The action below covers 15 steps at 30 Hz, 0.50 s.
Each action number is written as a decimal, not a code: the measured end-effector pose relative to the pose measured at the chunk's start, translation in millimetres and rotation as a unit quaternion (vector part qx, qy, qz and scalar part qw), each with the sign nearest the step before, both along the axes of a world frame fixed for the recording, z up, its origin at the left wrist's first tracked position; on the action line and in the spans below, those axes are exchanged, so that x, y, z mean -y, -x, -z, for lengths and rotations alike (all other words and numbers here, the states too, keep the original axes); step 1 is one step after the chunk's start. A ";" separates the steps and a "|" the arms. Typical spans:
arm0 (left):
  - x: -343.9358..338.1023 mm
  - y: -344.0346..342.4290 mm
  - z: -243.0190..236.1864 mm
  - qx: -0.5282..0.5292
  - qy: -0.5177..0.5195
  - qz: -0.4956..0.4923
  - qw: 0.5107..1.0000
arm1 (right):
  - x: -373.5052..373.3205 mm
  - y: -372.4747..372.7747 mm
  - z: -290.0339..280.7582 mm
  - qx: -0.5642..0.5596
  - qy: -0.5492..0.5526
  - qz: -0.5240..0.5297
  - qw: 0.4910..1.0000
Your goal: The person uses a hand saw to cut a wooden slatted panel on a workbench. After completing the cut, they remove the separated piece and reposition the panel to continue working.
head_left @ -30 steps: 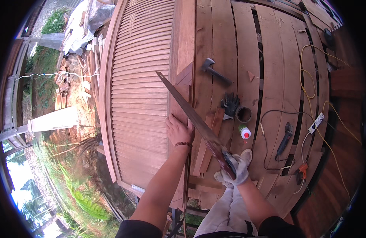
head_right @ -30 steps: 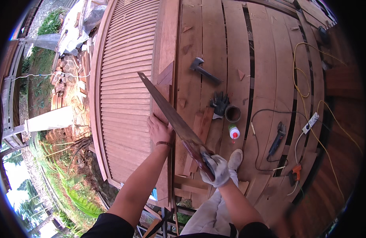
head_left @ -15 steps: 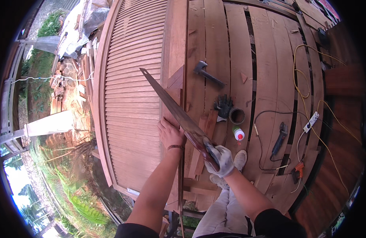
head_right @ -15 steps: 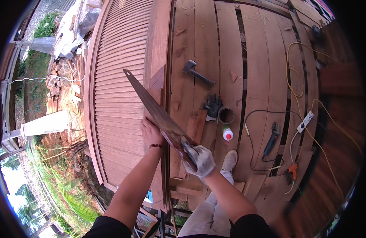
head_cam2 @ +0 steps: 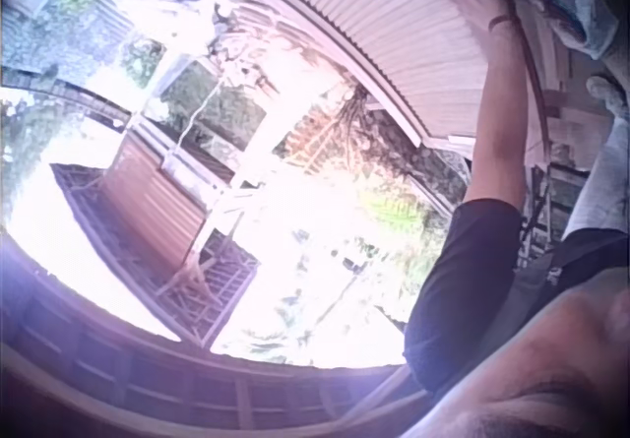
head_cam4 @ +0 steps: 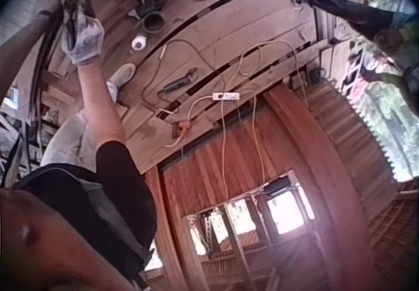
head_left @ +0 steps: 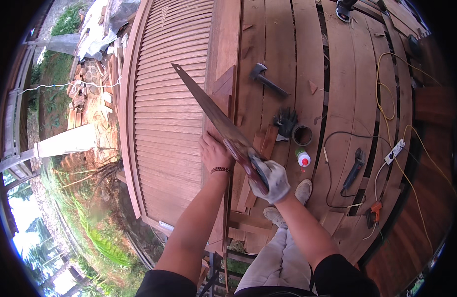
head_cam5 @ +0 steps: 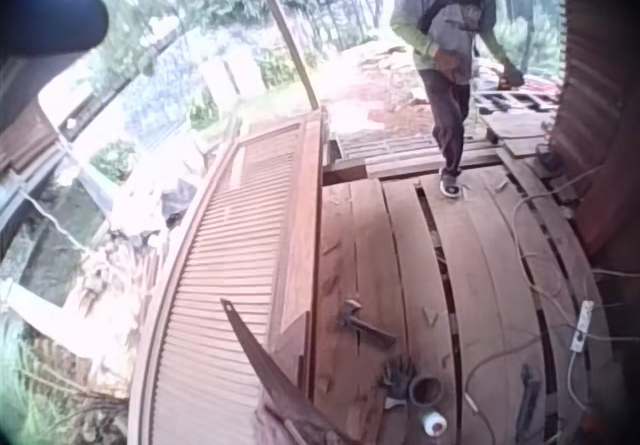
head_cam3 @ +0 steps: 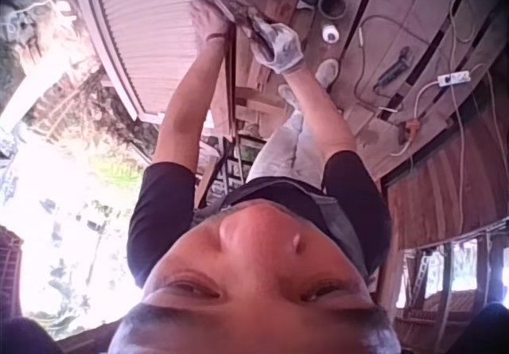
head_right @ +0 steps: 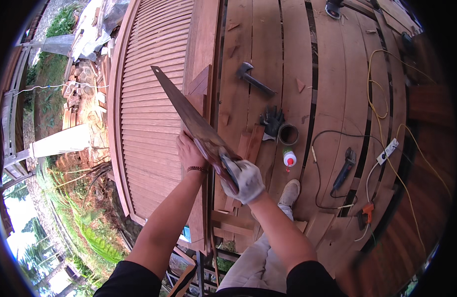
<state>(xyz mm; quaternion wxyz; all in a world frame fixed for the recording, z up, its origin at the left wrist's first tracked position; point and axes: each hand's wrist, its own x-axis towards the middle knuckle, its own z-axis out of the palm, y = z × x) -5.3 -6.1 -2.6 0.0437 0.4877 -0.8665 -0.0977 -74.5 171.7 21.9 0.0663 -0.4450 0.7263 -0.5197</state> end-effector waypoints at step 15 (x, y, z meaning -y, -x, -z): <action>1.5 0.4 1.9 -0.009 -0.026 -0.019 0.999 | 22.0 6.7 -3.3 0.002 0.004 0.004 1.000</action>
